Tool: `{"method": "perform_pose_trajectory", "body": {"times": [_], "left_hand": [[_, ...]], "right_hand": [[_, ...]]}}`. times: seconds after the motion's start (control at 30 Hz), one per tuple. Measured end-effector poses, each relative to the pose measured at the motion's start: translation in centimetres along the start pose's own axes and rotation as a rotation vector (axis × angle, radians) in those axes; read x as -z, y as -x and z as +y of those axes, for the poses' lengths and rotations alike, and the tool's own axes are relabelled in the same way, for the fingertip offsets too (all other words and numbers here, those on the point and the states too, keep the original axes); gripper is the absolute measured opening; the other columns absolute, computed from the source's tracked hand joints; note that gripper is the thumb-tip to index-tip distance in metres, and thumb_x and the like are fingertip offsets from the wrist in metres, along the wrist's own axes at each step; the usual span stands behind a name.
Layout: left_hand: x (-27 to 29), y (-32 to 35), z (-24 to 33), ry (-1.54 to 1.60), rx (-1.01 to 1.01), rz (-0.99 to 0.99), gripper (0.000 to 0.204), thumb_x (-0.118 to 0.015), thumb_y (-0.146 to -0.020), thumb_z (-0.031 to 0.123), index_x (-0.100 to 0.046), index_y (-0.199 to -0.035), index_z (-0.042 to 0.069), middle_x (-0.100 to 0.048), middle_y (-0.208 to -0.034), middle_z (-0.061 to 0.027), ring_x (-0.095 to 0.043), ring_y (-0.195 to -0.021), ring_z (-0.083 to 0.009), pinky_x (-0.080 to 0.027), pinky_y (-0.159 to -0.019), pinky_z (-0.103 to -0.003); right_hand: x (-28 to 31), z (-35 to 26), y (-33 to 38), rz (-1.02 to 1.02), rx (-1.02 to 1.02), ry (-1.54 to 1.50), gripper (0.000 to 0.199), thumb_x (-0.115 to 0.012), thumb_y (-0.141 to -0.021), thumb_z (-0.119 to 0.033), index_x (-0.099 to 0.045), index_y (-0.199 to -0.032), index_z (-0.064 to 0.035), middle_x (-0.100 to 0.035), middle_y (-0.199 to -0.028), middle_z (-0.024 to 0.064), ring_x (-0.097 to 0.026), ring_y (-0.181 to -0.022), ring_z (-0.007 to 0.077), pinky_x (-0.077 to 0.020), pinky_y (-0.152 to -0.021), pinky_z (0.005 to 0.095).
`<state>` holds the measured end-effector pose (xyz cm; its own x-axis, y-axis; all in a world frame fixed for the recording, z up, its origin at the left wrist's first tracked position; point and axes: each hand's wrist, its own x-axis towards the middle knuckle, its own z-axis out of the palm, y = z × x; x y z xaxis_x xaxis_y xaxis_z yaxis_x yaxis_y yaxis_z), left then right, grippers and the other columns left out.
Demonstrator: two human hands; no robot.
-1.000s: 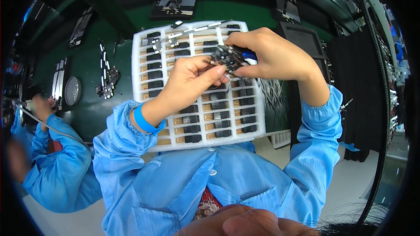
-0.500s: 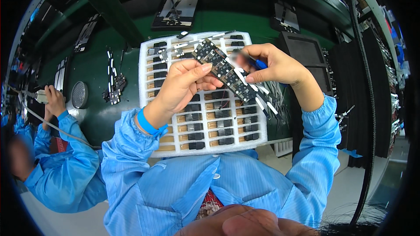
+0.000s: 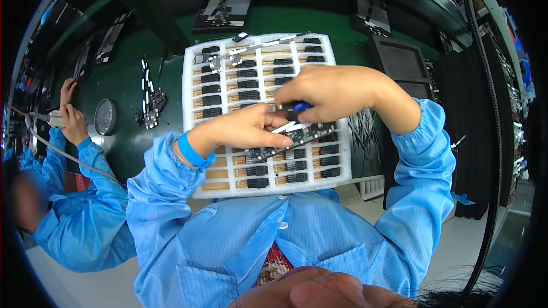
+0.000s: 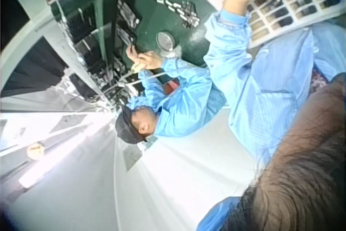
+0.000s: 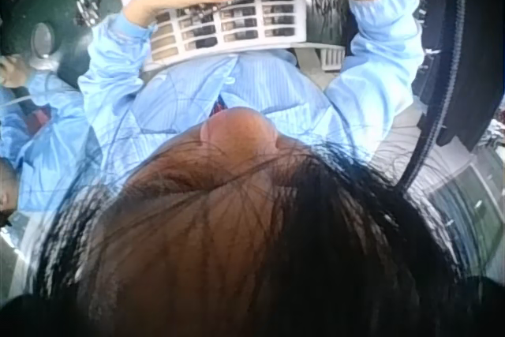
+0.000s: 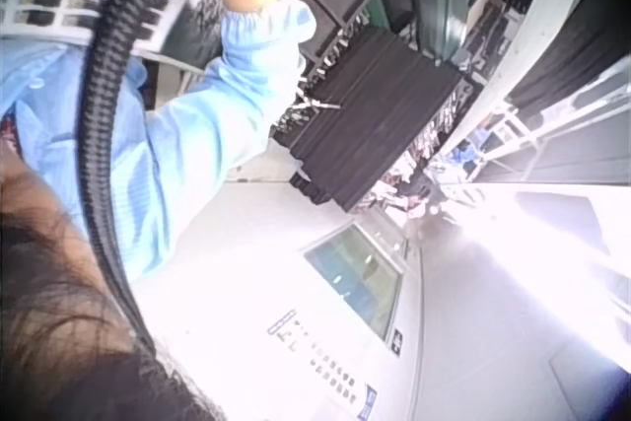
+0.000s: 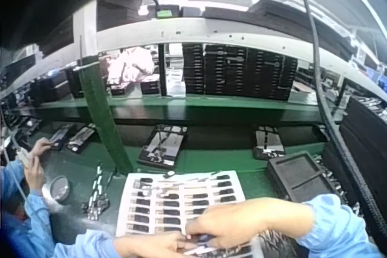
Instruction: Assembling small electronic components by attaching wires to circuit boards on a factory production line.
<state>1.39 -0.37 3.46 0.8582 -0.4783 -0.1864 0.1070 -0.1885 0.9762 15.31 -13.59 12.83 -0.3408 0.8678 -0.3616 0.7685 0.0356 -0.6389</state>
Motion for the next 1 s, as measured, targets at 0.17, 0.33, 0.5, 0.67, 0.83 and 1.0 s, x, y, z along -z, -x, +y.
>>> {"method": "perform_pose_trajectory", "body": {"times": [0.17,0.33,0.5,0.67,0.83,1.0], "left_hand": [[-1.3,1.8,0.3,0.554,-0.184,0.529,0.018,-0.056,-0.086,0.018,-0.059,-0.093,0.001,-0.059,-0.075,0.0002,-0.053,-0.063,-0.0040,-0.044,-0.056,-0.019],[-2.4,1.6,0.0,0.649,-0.474,1.102,0.014,-0.052,-0.088,0.014,-0.054,-0.096,0.003,-0.059,-0.080,-0.0016,-0.055,-0.065,-0.0044,-0.047,-0.058,-0.019],[-3.0,0.8,-1.0,0.641,-0.516,1.109,0.017,-0.049,-0.089,0.014,-0.051,-0.101,0.003,-0.060,-0.086,-0.0049,-0.057,-0.071,-0.0086,-0.049,-0.062,-0.022],[-3.2,0.4,-0.7,0.711,-0.472,1.126,0.014,-0.049,-0.090,0.015,-0.050,-0.098,0.004,-0.057,-0.079,-0.0036,-0.056,-0.067,-0.0081,-0.048,-0.058,-0.022],[-3.2,0.1,-0.5,0.691,-0.444,1.152,0.014,-0.048,-0.090,0.016,-0.050,-0.098,0.004,-0.057,-0.077,-0.0035,-0.056,-0.066,-0.0078,-0.048,-0.057,-0.021],[-3.1,0.2,-1.1,0.690,-0.477,1.099,0.016,-0.048,-0.090,0.014,-0.050,-0.100,0.002,-0.058,-0.087,-0.0034,-0.055,-0.073,-0.0054,-0.048,-0.065,-0.020]], "right_hand": [[1.4,1.0,4.1,0.857,0.065,-0.138,0.036,-0.054,-0.070,-0.004,-0.056,-0.106,-0.0016,-0.055,-0.080,0.0060,-0.054,-0.075,0.0146,-0.0446,-0.071,0.0257],[-2.5,3.7,5.9,1.038,-0.170,-1.053,0.049,-0.049,-0.064,0.003,-0.050,-0.112,0.0026,-0.051,-0.082,0.0030,-0.051,-0.067,0.0110,-0.0424,-0.058,0.0203],[-9.8,4.2,3.2,0.564,-0.474,-1.583,0.059,-0.042,-0.060,0.015,-0.044,-0.118,0.0037,-0.054,-0.088,0.0070,-0.054,-0.069,0.0124,-0.0512,-0.065,0.0255],[-9.4,2.1,1.5,0.542,-0.272,-0.683,0.053,-0.046,-0.068,0.005,-0.042,-0.121,0.0038,-0.056,-0.089,0.0106,-0.055,-0.081,0.0194,-0.0475,-0.075,0.0300],[-9.9,0.7,-0.3,0.657,-0.127,-0.433,0.055,-0.046,-0.067,0.000,-0.043,-0.121,0.0015,-0.053,-0.097,0.0186,-0.053,-0.087,0.0327,-0.0429,-0.078,0.0364],[-10.2,0.5,-0.8,0.712,-0.096,-0.421,0.056,-0.046,-0.066,0.000,-0.044,-0.122,-0.0003,-0.052,-0.093,0.0175,-0.053,-0.085,0.0324,-0.0428,-0.076,0.0371]]}}
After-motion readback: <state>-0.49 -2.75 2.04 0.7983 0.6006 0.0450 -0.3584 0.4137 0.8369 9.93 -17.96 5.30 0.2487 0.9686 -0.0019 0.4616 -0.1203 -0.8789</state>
